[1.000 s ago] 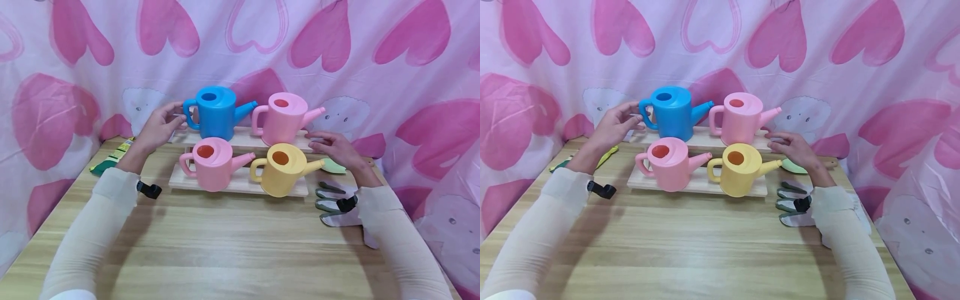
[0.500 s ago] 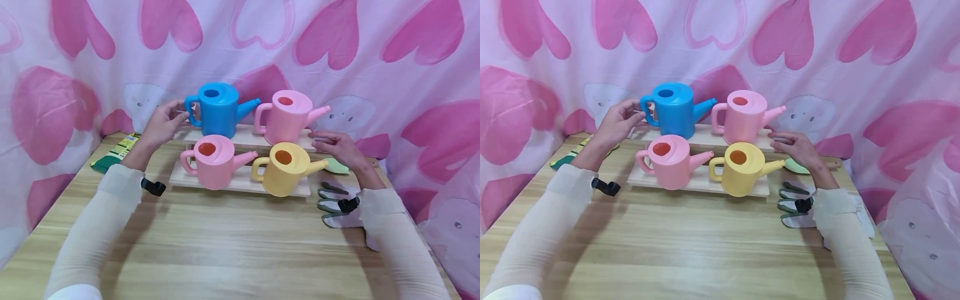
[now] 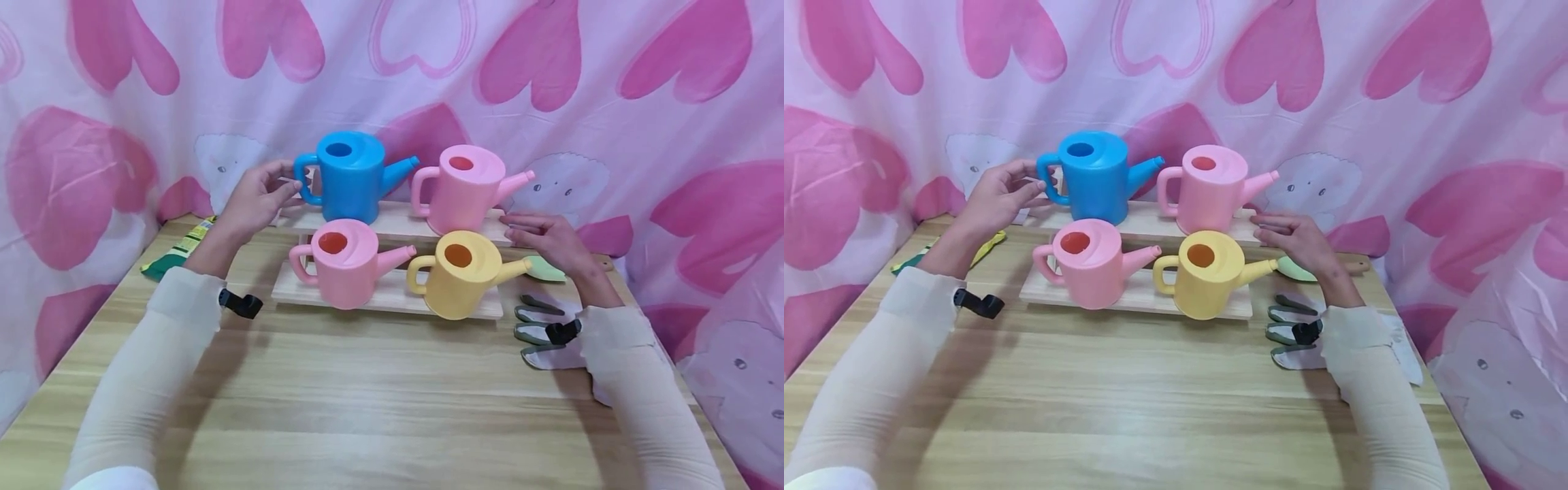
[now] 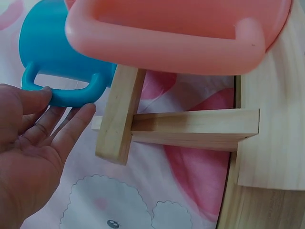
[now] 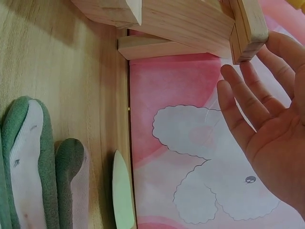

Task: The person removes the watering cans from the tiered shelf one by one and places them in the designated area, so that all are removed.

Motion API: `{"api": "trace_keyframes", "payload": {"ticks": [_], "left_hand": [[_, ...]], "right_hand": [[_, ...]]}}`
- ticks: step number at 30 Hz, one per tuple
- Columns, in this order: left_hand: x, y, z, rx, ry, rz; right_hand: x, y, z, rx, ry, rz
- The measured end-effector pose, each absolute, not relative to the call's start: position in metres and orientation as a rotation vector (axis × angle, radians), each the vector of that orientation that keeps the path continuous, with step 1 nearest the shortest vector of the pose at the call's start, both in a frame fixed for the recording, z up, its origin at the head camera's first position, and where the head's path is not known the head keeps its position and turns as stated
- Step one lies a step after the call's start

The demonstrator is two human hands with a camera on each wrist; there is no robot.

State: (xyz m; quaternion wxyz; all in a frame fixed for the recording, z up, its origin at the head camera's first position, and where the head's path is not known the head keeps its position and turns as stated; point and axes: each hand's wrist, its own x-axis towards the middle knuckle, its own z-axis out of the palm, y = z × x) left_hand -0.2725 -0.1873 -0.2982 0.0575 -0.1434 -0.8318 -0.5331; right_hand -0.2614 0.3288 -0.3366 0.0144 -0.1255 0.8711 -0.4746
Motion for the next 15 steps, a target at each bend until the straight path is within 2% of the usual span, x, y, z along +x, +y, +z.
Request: {"api": "trace_keyframes", "payload": {"ticks": [15], "left_hand": [[-0.252,-0.218,-0.289,-0.425,-2.312,-1.739]], "right_hand": [[-0.26,0.329,-0.337,-0.369,2.766,-1.386]]}}
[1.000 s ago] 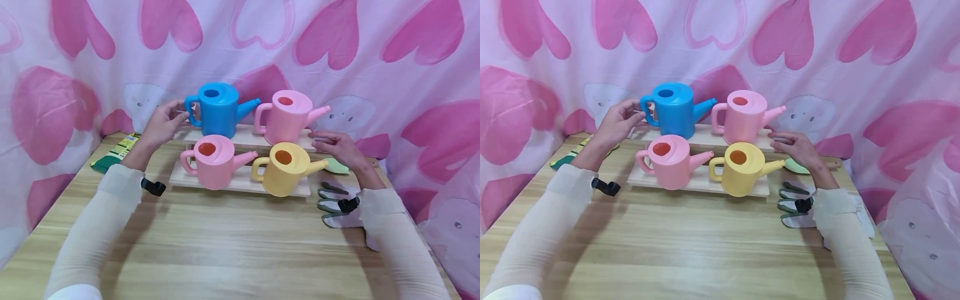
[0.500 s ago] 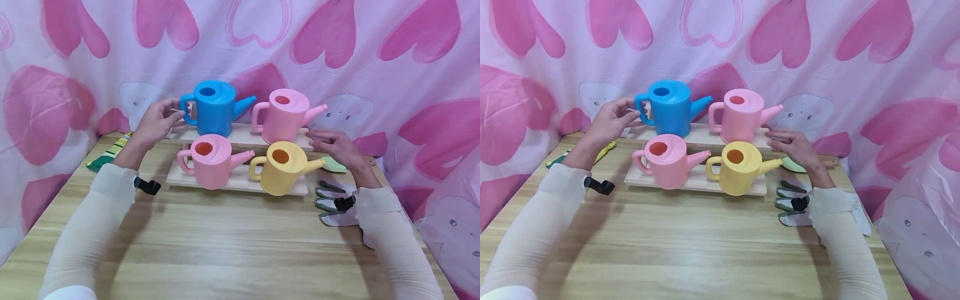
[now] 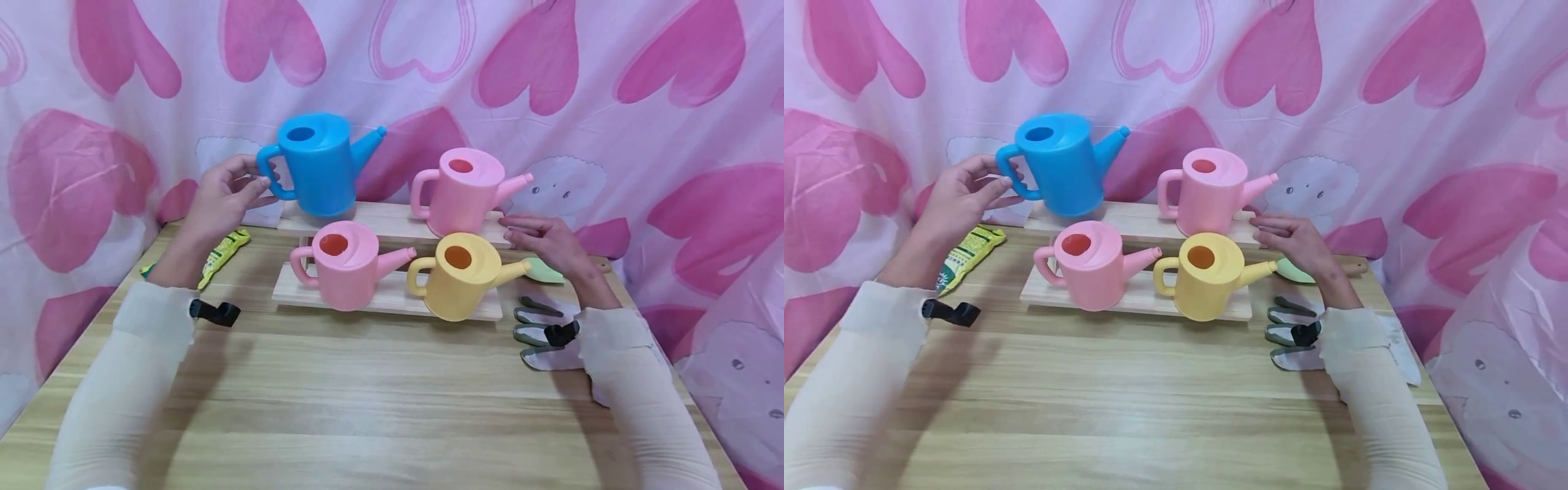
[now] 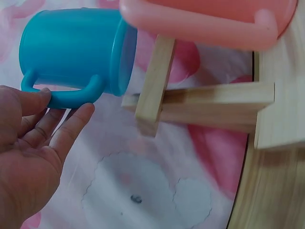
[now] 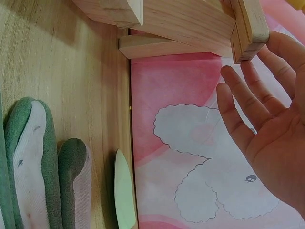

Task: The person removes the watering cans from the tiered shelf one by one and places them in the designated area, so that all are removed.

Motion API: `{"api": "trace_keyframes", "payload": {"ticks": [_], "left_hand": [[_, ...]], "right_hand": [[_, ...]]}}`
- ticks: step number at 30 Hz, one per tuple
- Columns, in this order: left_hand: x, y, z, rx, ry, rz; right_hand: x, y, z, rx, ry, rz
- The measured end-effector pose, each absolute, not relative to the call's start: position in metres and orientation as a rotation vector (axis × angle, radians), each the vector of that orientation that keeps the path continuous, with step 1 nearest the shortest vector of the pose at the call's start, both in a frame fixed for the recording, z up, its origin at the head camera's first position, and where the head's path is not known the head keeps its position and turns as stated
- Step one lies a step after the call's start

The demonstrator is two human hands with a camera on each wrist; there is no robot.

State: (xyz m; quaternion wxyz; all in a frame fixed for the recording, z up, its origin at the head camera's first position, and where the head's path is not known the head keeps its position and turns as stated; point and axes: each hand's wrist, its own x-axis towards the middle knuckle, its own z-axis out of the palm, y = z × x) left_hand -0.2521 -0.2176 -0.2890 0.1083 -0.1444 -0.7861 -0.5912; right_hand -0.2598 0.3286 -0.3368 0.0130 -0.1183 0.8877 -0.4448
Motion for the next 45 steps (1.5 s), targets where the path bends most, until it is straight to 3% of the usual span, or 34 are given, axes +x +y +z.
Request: {"api": "trace_keyframes", "payload": {"ticks": [10,20,27,32,45], "left_hand": [[-0.23,-0.257,-0.289,-0.229,-2.358,-1.646],[-0.203,-0.293,-0.299,-0.203,-2.32,-1.628],[-0.188,-0.306,-0.32,-0.249,-2.132,-1.906],[-0.178,-0.313,-0.335,-0.197,-2.255,-1.765],[-0.176,-0.321,-0.377,-0.277,-2.209,-1.971]], "right_hand": [[-0.258,0.329,-0.336,-0.366,2.783,-1.376],[-0.258,0.329,-0.337,-0.357,2.772,-1.394],[-0.259,0.331,-0.341,-0.353,2.76,-1.433],[-0.258,0.331,-0.341,-0.346,2.77,-1.439],[-0.26,0.328,-0.341,-0.365,2.732,-1.483]]}}
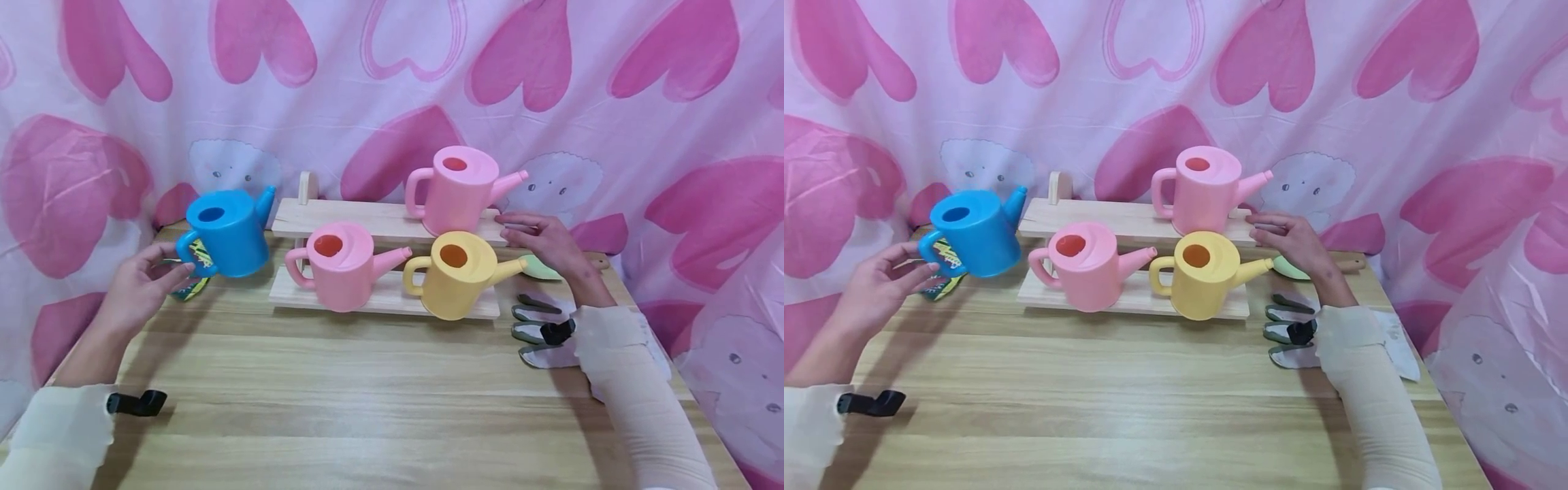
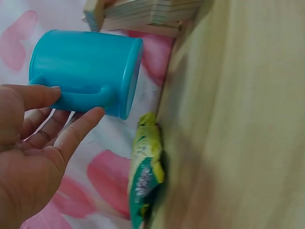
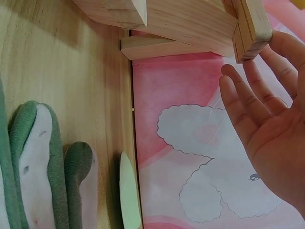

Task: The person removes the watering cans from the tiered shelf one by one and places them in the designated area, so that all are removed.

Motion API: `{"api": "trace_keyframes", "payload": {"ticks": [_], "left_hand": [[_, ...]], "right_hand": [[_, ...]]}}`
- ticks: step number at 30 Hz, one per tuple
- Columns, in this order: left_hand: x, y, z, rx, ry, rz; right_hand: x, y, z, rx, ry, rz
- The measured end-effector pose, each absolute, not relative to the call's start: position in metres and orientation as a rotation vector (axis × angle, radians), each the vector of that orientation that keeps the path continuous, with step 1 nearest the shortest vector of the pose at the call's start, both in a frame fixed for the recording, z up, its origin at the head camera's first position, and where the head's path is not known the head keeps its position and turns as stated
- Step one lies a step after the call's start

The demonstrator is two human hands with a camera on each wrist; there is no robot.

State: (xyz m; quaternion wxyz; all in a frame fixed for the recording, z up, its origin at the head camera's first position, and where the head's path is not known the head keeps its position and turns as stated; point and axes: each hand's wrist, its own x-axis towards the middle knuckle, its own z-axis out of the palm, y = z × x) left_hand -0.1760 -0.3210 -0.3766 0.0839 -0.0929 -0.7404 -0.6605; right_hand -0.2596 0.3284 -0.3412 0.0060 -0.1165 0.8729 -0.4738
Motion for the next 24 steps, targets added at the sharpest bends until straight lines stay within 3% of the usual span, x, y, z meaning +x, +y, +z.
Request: {"api": "trace_keyframes", "payload": {"ticks": [24], "left_hand": [[-0.187,-0.319,-0.401,-0.171,-2.796,-1.453]], "right_hand": [[-0.262,0.328,-0.341,-0.374,2.704,-1.521]]}}
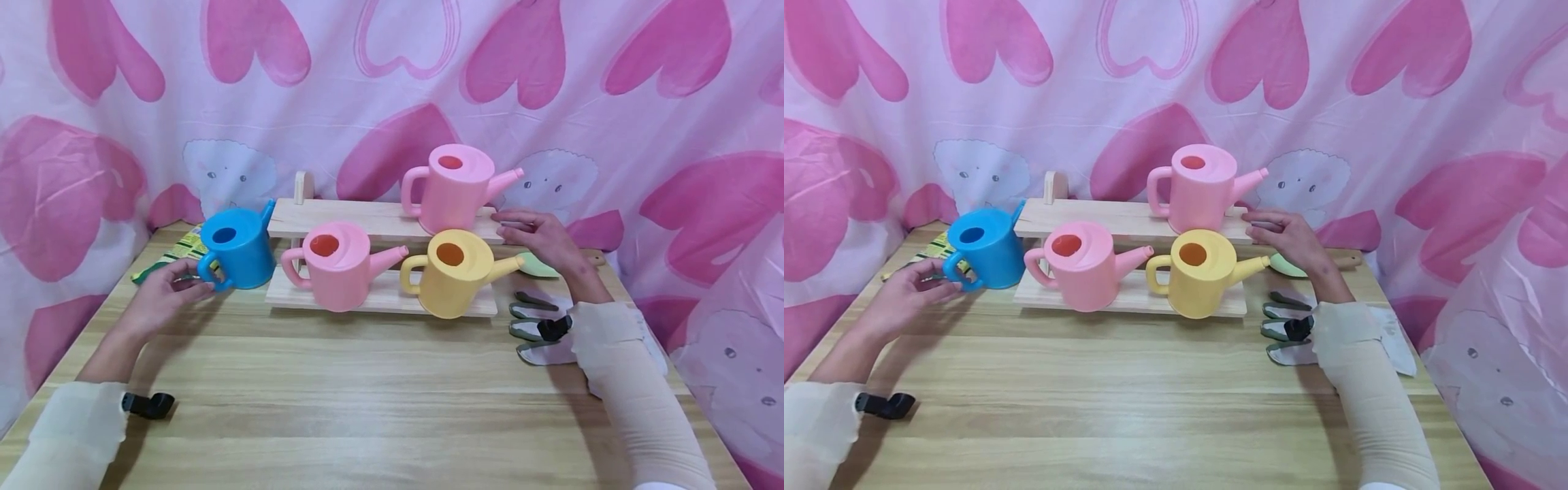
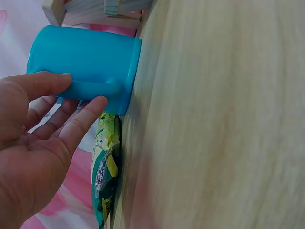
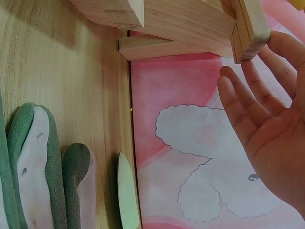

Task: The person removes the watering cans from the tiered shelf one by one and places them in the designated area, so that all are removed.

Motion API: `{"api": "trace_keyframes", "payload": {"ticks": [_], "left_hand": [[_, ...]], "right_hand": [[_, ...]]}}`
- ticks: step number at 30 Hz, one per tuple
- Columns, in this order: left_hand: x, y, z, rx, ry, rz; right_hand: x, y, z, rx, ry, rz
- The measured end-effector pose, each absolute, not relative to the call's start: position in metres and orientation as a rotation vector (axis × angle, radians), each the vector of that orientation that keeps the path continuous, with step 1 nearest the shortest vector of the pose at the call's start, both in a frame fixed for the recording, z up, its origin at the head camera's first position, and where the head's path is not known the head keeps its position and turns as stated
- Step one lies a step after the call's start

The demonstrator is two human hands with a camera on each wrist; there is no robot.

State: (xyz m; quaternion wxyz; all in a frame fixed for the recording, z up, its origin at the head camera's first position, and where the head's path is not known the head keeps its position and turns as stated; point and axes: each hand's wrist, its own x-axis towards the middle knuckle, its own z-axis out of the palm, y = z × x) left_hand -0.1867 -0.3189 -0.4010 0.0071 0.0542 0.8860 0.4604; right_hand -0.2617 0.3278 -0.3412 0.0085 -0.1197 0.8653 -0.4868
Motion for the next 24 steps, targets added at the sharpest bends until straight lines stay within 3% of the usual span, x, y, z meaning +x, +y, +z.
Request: {"api": "trace_keyframes", "payload": {"ticks": [15,24], "left_hand": [[-0.186,-0.317,-0.393,0.151,2.863,1.343],[-0.184,-0.279,-0.326,0.088,3.228,1.292]], "right_hand": [[-0.259,0.328,-0.34,-0.367,2.742,-1.479],[-0.26,0.33,-0.34,-0.4,2.723,-1.522]]}}
